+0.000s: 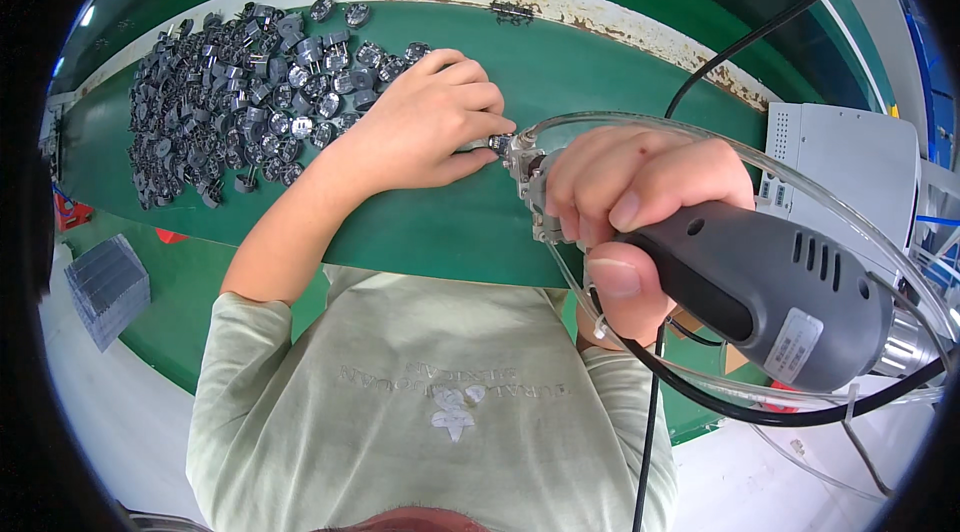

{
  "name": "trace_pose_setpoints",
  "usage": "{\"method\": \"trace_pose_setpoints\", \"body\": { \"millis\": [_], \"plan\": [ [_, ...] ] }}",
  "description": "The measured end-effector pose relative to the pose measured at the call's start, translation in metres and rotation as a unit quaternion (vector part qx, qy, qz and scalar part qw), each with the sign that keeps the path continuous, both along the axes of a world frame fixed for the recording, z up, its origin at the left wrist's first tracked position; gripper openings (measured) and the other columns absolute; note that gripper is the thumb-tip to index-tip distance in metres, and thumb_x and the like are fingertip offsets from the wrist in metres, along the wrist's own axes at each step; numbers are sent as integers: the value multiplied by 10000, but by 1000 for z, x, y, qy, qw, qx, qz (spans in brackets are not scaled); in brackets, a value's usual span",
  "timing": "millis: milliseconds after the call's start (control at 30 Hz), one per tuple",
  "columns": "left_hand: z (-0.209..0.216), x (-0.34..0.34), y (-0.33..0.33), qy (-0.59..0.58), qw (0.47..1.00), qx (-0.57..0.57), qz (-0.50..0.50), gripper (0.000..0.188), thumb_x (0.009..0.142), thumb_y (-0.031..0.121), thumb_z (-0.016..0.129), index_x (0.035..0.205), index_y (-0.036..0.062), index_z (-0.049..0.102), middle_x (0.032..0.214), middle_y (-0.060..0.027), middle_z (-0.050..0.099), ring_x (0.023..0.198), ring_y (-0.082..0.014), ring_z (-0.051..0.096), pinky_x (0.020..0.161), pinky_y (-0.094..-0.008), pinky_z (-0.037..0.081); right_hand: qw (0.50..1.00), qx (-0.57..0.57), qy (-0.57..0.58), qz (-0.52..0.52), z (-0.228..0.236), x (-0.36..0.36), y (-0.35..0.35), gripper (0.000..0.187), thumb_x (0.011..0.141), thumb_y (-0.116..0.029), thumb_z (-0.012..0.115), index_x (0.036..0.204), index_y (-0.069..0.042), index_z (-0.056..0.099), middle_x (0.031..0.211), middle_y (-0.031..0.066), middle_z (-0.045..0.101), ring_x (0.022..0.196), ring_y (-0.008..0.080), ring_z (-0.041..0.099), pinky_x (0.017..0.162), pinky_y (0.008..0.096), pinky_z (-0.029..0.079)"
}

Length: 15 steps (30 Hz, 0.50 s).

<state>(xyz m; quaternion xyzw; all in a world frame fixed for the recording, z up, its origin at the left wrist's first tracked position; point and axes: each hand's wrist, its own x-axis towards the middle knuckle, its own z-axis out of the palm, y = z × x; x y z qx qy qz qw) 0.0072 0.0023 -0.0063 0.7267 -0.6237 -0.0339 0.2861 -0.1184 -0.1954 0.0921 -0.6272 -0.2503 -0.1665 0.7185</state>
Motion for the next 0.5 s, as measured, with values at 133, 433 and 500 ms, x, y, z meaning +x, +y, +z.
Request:
{"method": "trace_pose_setpoints", "body": {
  "millis": [133, 433, 500],
  "plan": [
    [0, 0, 0, 3, 1000, 1, 1, 280, 761, 205, 826, 1018, 98, 797, 964, -3, 650, 1019, -217, 601, 1021, -399, 443, 999, -26, -9, -42, 1, 1, 8, 288, 936, -283, 678, 1026, -83, 492, 714, 47, 568, 542, 176, 559, 533, 359, 506],
    [-1, -2, 0, 6, 1000, 5, 3, 289, 754, 203, 836, 1023, 104, 800, 964, -3, 657, 1026, -217, 605, 1021, -402, 442, 999, -47, -2, -6, 2, 2, 13, 329, 831, -54, 753, 1047, -56, 505, 756, 89, 594, 598, 207, 577, 574, 366, 519],
    [0, -1, -4, 11, 1000, 1, -9, 255, 753, 200, 826, 983, 98, 789, 956, -8, 656, 1028, -219, 606, 1020, -406, 440, 998, -57, 2, -9, 3, -1, 13, 398, 752, 58, 785, 1034, -42, 524, 761, 108, 606, 616, 220, 581, 580, 355, 511]
  ]
}}
